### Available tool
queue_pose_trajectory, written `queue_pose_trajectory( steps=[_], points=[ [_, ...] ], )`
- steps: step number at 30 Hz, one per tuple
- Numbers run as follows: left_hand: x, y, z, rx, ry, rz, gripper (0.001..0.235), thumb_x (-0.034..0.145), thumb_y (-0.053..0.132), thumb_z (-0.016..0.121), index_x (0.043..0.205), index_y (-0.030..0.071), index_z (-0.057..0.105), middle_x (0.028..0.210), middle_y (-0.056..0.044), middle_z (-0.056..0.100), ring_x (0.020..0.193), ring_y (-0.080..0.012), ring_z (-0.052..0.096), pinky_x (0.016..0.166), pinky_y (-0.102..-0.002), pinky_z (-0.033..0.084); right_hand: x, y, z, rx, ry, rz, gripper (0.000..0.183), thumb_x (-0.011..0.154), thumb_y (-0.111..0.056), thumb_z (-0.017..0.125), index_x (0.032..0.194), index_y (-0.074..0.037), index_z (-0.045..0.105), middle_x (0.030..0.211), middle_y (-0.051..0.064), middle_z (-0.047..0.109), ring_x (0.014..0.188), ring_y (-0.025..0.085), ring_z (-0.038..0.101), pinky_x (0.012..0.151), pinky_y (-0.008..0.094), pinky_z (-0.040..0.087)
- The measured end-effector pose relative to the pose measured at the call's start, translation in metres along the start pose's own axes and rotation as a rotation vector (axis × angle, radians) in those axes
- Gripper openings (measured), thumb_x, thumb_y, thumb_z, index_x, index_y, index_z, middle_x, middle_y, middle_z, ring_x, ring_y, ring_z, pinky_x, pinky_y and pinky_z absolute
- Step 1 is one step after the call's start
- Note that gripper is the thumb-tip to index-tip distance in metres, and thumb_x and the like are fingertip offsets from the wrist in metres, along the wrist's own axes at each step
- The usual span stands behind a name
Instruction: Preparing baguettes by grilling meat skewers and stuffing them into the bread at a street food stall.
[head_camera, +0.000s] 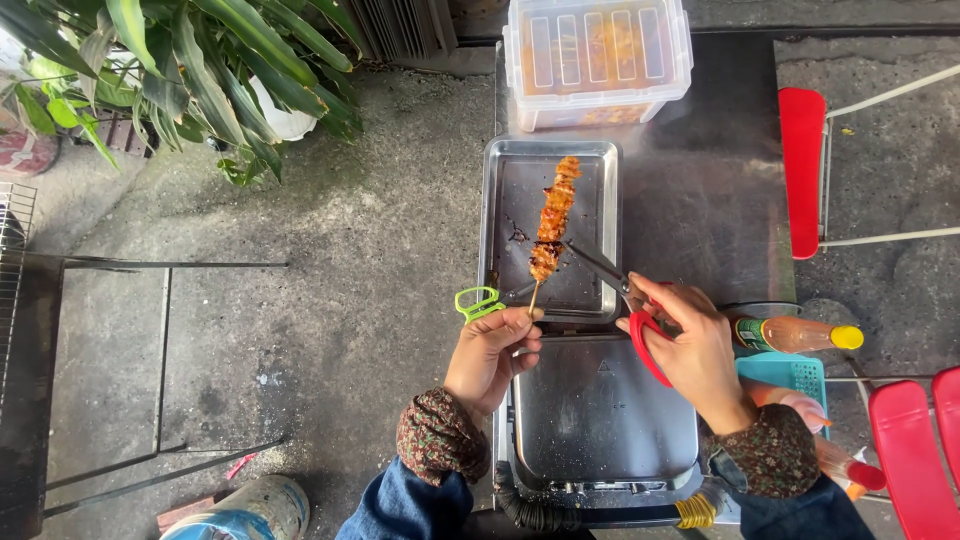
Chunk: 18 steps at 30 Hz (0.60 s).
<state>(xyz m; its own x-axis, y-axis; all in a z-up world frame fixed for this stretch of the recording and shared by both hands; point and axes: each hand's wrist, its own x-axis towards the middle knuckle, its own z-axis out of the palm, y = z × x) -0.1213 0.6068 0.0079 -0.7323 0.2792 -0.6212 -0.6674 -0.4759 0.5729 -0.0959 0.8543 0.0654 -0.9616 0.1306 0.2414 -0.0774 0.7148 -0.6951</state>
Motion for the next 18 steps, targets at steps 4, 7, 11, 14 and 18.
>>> queue_pose_trajectory(
  steps=[4, 7, 11, 14, 18],
  points=[
    [-0.007, 0.005, 0.002, 0.023, -0.020, 0.018, 0.021, 0.096, 0.010, 0.075, 0.109, -0.006, 0.077, 0.080, -0.015, 0.073, 0.071, -0.0182, 0.074, 0.066, -0.031, 0.066, 0.015, 0.004, -0.007, -0.046, -0.029, -0.171, 0.048, 0.078, -0.016, 0.092, 0.124, -0.019, 0.082, 0.081, 0.003, 0.073, 0.079, 0.023, 0.069, 0.076, 0.036, 0.058],
    [-0.011, 0.012, 0.000, 0.056, -0.039, 0.038, 0.021, 0.095, 0.010, 0.075, 0.108, -0.008, 0.077, 0.078, -0.014, 0.072, 0.070, -0.0179, 0.073, 0.065, -0.030, 0.067, 0.022, 0.008, -0.014, -0.075, -0.046, -0.244, 0.045, 0.079, -0.011, 0.087, 0.123, -0.019, 0.082, 0.080, 0.003, 0.071, 0.081, 0.025, 0.068, 0.078, 0.038, 0.058],
    [-0.015, 0.024, -0.001, 0.111, -0.081, 0.059, 0.021, 0.095, 0.008, 0.074, 0.107, -0.009, 0.077, 0.075, -0.013, 0.070, 0.069, -0.0161, 0.072, 0.065, -0.029, 0.066, 0.027, 0.017, -0.023, -0.134, -0.055, -0.294, 0.048, 0.081, -0.004, 0.080, 0.126, -0.020, 0.081, 0.084, 0.003, 0.070, 0.087, 0.027, 0.067, 0.084, 0.040, 0.056],
    [-0.015, 0.028, -0.001, 0.093, -0.111, 0.037, 0.020, 0.094, 0.007, 0.074, 0.106, -0.010, 0.076, 0.074, -0.014, 0.070, 0.067, -0.0169, 0.071, 0.064, -0.030, 0.067, 0.033, 0.021, -0.031, -0.144, -0.076, -0.299, 0.054, 0.078, -0.003, 0.081, 0.129, -0.020, 0.080, 0.087, 0.003, 0.070, 0.090, 0.027, 0.065, 0.089, 0.041, 0.055],
    [-0.015, 0.042, -0.003, 0.101, -0.209, -0.076, 0.019, 0.096, 0.008, 0.072, 0.109, -0.004, 0.079, 0.075, -0.008, 0.069, 0.063, -0.0157, 0.063, 0.063, -0.026, 0.054, 0.035, 0.021, -0.036, -0.284, -0.201, -0.335, 0.055, 0.087, -0.006, 0.078, 0.139, -0.021, 0.072, 0.095, -0.005, 0.067, 0.093, 0.021, 0.057, 0.092, 0.035, 0.049]
  ],
)
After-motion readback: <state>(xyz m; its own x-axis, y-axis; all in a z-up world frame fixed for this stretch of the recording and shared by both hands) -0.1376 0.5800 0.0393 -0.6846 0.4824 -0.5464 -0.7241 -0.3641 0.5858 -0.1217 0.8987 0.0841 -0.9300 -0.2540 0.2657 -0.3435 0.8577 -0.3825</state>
